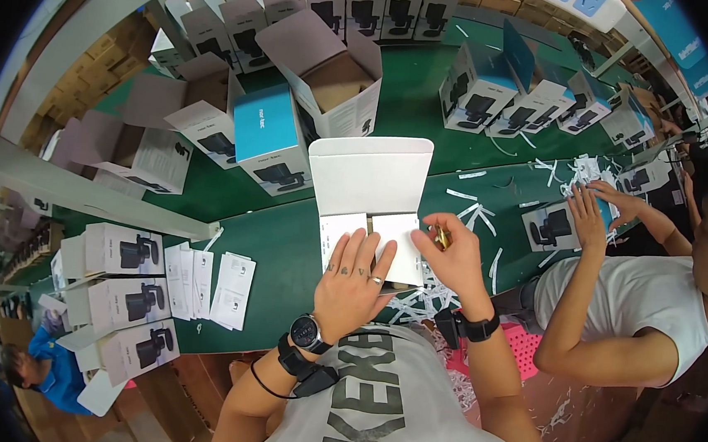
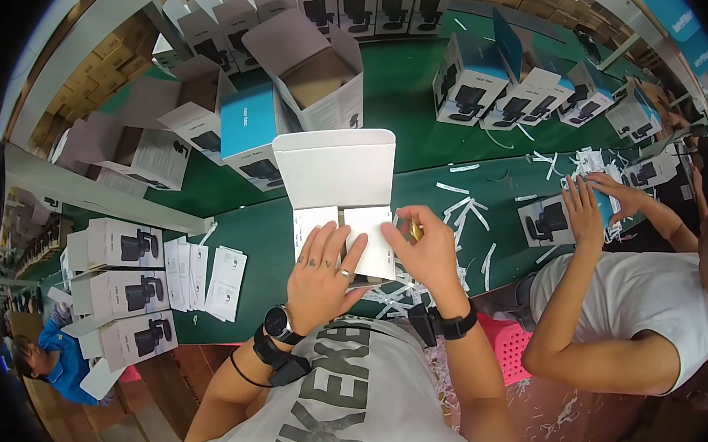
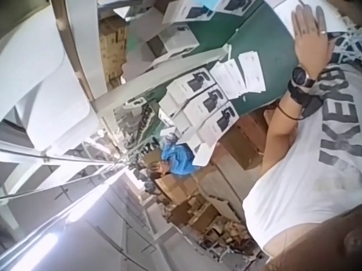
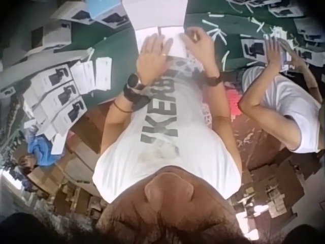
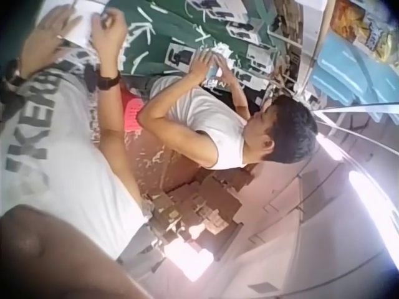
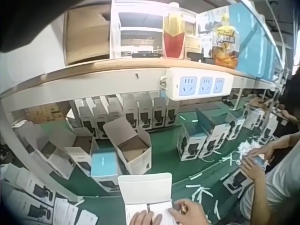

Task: The person places a manual into a box, applies a sticker to the box using a tool, and slides a blue sleeve over it. They then set the finished package aside and repeat the process with another box.

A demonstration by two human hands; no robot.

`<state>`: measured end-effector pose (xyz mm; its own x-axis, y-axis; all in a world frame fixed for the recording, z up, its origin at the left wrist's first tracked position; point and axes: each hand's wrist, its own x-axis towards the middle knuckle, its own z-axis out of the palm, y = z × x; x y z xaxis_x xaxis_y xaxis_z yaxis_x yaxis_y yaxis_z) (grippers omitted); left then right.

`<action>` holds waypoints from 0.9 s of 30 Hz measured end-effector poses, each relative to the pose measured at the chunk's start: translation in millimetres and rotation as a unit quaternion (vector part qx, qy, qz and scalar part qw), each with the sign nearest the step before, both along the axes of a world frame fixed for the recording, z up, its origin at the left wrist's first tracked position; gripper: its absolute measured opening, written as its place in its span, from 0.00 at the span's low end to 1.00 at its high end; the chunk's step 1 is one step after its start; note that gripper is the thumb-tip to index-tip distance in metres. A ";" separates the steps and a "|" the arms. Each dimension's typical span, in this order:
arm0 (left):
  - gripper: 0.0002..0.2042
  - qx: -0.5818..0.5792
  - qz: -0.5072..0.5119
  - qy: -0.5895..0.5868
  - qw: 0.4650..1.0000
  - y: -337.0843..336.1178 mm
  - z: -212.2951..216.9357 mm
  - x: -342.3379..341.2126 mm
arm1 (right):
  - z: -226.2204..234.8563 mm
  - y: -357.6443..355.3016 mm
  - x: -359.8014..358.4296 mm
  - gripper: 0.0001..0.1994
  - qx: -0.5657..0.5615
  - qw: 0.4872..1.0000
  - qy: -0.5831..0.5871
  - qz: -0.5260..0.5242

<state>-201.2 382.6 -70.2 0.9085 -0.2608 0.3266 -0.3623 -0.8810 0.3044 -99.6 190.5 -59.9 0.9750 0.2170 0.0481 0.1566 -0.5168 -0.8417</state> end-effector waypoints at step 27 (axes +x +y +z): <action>0.25 0.076 -0.018 -0.021 0.997 19.7 -31.5 -27.7 | 10.4 116.0 -0.8 0.08 -0.114 0.949 -0.244 0.167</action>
<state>-228.9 402.3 -101.7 0.8839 -0.3423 0.3186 -0.4044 -0.9017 0.1531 -100.3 306.4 -49.6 0.7242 0.5686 0.3902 0.6852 -0.5298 -0.4997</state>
